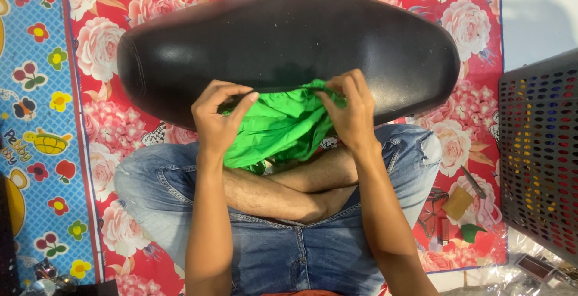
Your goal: The person sits on a floral mat and stuffs a green fabric bag into a black oval-shaped case. They repeatedly pull the drawstring to tighten the bag inside the case. The person briefly uses scissors to cut a thread on the bag before continuing to adjust the drawstring.
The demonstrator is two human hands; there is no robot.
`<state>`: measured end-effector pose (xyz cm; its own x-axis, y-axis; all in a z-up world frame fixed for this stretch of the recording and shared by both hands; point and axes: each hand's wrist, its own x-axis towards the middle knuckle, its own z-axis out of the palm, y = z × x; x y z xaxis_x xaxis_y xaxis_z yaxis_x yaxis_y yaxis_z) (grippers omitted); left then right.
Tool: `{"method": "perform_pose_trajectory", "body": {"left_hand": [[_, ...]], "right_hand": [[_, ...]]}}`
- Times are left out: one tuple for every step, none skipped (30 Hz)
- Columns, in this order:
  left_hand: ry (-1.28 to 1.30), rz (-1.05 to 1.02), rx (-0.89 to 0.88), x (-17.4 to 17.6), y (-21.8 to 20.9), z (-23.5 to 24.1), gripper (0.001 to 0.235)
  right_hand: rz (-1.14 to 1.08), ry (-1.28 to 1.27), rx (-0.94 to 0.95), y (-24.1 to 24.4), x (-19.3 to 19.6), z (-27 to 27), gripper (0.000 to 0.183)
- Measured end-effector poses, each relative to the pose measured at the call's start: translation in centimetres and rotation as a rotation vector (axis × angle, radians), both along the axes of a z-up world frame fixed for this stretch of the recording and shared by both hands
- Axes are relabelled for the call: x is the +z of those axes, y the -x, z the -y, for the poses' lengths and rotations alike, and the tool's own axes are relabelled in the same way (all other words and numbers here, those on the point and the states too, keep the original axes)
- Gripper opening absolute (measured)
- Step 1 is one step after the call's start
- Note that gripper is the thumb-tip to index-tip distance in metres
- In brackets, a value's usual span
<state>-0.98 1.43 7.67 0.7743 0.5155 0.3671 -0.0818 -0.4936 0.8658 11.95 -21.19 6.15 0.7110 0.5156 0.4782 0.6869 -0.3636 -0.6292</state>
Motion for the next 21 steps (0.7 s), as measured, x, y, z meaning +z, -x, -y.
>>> {"method": "perform_pose_trajectory", "body": {"left_hand": [[0.013,0.019,0.044,-0.2,0.1,0.0,0.013],[0.013,0.017,0.046,-0.2,0.2,0.0,0.013],[0.078,0.015,0.047,-0.1,0.4,0.0,0.012],[0.141,0.015,0.042,0.0,0.3,-0.1,0.012],[0.140,0.016,0.037,0.0,0.3,-0.1,0.012],[0.215,0.008,0.021,-0.1,0.4,0.0,0.011],[0.290,0.000,0.006,-0.1,0.6,0.1,0.010],[0.291,-0.003,0.007,-0.4,0.8,-0.1,0.010],[0.326,-0.041,-0.010,-0.6,1.1,-0.4,0.009],[0.359,-0.076,-0.028,-0.8,1.2,-0.6,0.009],[0.359,-0.076,-0.028,-1.2,1.3,-1.0,0.009],[0.411,-0.112,-0.028,-1.7,1.5,-1.4,0.011],[0.464,-0.148,-0.028,-2.1,1.6,-1.8,0.013],[0.464,-0.149,-0.032,-1.8,1.6,-1.8,0.013],[0.485,-0.190,-0.050,-1.5,1.6,-1.7,0.015],[0.506,-0.231,-0.066,-1.2,1.7,-1.7,0.016],[0.506,-0.233,-0.067,-1.5,1.8,-1.7,0.016],[0.483,-0.254,-0.095,-1.9,1.8,-1.8,0.015],[0.460,-0.275,-0.122,-2.2,2.0,-1.9,0.015],[0.460,-0.274,-0.122,-1.1,1.9,-1.8,0.015],[0.363,-0.281,-0.146,0.0,1.8,-1.6,0.012]], "right_hand": [[-0.027,-0.011,-0.046,0.0,-0.5,0.2,0.029],[-0.029,-0.010,-0.045,0.0,-0.4,0.2,0.029],[-0.040,-0.025,-0.077,-0.1,-0.3,0.3,0.025],[-0.048,-0.043,-0.116,-0.2,-0.1,0.3,0.022],[-0.047,-0.044,-0.121,-0.2,0.3,0.3,0.022],[-0.214,-0.129,-0.108,-0.2,0.8,0.3,0.018],[-0.380,-0.214,-0.094,-0.1,1.2,0.3,0.013],[-0.383,-0.212,-0.094,-0.5,-0.2,0.8,0.013],[-0.704,-0.364,-0.084,-0.9,-1.6,1.2,0.012],[-1.022,-0.516,-0.070,-1.4,-3.0,1.6,0.012],[-1.022,-0.517,-0.070,-1.9,-3.4,2.3,0.012],[-1.135,-0.494,0.000,-2.4,-3.8,3.0,0.005],[-1.247,-0.470,0.073,-2.9,-4.2,3.7,0.005],[-1.246,-0.472,0.069,-2.9,-4.0,3.9,0.005],[-1.263,-0.435,0.120,-2.9,-3.9,4.1,0.009],[-1.281,-0.396,0.171,-2.9,-3.7,4.3,0.013],[-1.282,-0.396,0.169,-3.0,-3.9,4.3,0.013],[-1.285,-0.370,0.205,-3.1,-4.0,4.2,0.016],[-1.288,-0.343,0.241,-3.2,-4.2,4.2,0.019],[-1.287,-0.343,0.240,-3.1,-4.1,4.0,0.019],[-1.277,-0.357,0.241,-3.0,-3.9,3.8,0.018]]}}
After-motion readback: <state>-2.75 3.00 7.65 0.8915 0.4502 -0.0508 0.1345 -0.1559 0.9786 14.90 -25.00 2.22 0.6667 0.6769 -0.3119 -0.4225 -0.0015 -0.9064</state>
